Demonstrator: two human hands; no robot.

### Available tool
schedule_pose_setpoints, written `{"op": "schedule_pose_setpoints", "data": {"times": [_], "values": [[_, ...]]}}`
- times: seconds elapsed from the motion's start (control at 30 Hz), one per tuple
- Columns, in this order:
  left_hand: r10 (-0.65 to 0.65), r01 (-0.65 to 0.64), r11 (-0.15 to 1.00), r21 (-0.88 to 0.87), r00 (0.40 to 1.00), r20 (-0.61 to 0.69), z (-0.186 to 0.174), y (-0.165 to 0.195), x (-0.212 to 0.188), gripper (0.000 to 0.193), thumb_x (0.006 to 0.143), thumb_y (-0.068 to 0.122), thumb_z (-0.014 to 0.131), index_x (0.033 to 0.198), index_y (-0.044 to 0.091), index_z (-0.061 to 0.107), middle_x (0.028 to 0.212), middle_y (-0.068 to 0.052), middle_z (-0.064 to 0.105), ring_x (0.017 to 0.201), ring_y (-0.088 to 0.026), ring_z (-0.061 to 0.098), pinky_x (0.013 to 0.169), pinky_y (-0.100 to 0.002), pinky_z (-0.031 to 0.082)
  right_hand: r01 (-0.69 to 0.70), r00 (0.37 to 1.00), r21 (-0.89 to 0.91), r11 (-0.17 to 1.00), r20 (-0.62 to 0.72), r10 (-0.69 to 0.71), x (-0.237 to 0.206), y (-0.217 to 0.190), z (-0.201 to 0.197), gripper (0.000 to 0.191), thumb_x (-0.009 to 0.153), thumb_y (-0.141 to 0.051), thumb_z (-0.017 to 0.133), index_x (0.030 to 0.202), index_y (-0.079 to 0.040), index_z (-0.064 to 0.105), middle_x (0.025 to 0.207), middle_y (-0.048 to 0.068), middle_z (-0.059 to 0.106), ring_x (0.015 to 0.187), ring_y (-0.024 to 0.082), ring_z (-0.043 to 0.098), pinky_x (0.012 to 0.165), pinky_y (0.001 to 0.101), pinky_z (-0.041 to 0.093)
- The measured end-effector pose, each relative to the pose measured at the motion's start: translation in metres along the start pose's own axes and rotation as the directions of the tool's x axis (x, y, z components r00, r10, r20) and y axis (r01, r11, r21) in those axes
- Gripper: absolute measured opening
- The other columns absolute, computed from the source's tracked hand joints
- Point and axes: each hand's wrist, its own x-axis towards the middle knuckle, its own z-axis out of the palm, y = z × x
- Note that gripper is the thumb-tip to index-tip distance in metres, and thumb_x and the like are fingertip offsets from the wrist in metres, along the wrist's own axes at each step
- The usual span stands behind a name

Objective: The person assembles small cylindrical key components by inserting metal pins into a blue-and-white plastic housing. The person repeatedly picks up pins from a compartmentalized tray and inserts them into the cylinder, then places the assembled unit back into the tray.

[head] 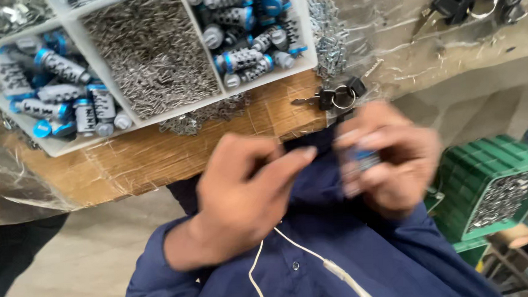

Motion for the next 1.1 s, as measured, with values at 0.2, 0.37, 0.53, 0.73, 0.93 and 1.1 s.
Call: {"op": "schedule_pose_setpoints", "data": {"times": [0.2,0.37,0.53,0.73,0.93,1.1], "values": [[0.245,-0.167,0.862,0.478,0.964,-0.106,0.037,-0.008,0.042,0.025,0.086,0.014,0.067,0.108,0.003,0.07,0.112,-0.009,0.059,0.101,-0.024,0.054,0.077,-0.034,0.051,0.289,0.935,-0.076,0.954,-0.189,-0.299,0.006,0.0,-0.045,0.031,0.101,-0.007,0.075,0.126,0.007,0.062,0.105,0.022,0.066,0.072,0.016,0.054,0.052,0.0195,0.044],[0.317,-0.293,0.925,0.241,0.946,-0.07,0.012,-0.021,0.031,0.019,0.087,0.009,0.072,0.103,0.0,0.066,0.105,-0.011,0.058,0.099,-0.027,0.062,0.084,-0.033,0.057,0.354,0.917,-0.06,0.933,-0.175,-0.359,0.016,0.005,-0.023,0.022,0.106,-0.007,0.073,0.119,0.002,0.058,0.098,0.019,0.064,0.069,0.014,0.051,0.054,0.0211,0.043],[-0.446,-0.125,0.17,-0.977,0.875,-0.189,-0.041,-0.023,-0.028,0.035,0.091,0.004,0.078,0.119,0.011,0.058,0.093,-0.005,0.059,0.081,-0.013,0.067,0.068,-0.029,0.064,0.36,0.933,-0.277,0.891,0.137,-0.334,0.02,0.036,0.05,0.023,0.105,-0.021,0.071,0.11,0.0,0.063,0.085,0.012,0.067,0.066,0.015,0.062,0.057,0.0243,0.052],[-0.363,-0.021,0.688,-0.725,0.855,-0.37,-0.038,-0.037,-0.081,0.022,0.101,-0.002,0.075,0.116,0.005,0.06,0.097,-0.007,0.058,0.076,-0.011,0.066,0.059,-0.023,0.053,0.361,0.826,-0.355,0.862,0.551,-0.12,0.032,0.041,0.092,0.019,0.104,-0.015,0.068,0.109,0.004,0.068,0.094,0.012,0.072,0.077,0.021,0.071,0.065,0.0307,0.058],[-0.293,0.1,0.872,-0.48,0.89,-0.348,-0.032,-0.041,-0.082,0.025,0.085,0.002,0.08,0.104,0.005,0.064,0.089,-0.004,0.06,0.073,-0.011,0.051,0.06,-0.03,0.039,0.428,0.801,-0.371,0.824,0.578,-0.155,0.035,0.033,0.104,0.014,0.097,-0.002,0.075,0.108,0.004,0.068,0.096,0.015,0.072,0.082,0.025,0.073,0.069,0.0338,0.06],[0.081,-0.016,0.902,-0.431,0.988,0.133,-0.079,-0.029,-0.037,0.029,0.084,0.007,0.084,0.107,0.015,0.07,0.085,-0.007,0.06,0.078,-0.019,0.062,0.065,-0.031,0.048,0.346,0.717,-0.245,0.906,0.692,-0.087,0.052,0.006,0.09,0.018,0.09,-0.007,0.077,0.102,0.003,0.069,0.093,0.015,0.074,0.081,0.023,0.073,0.067,0.0353,0.061]]}}
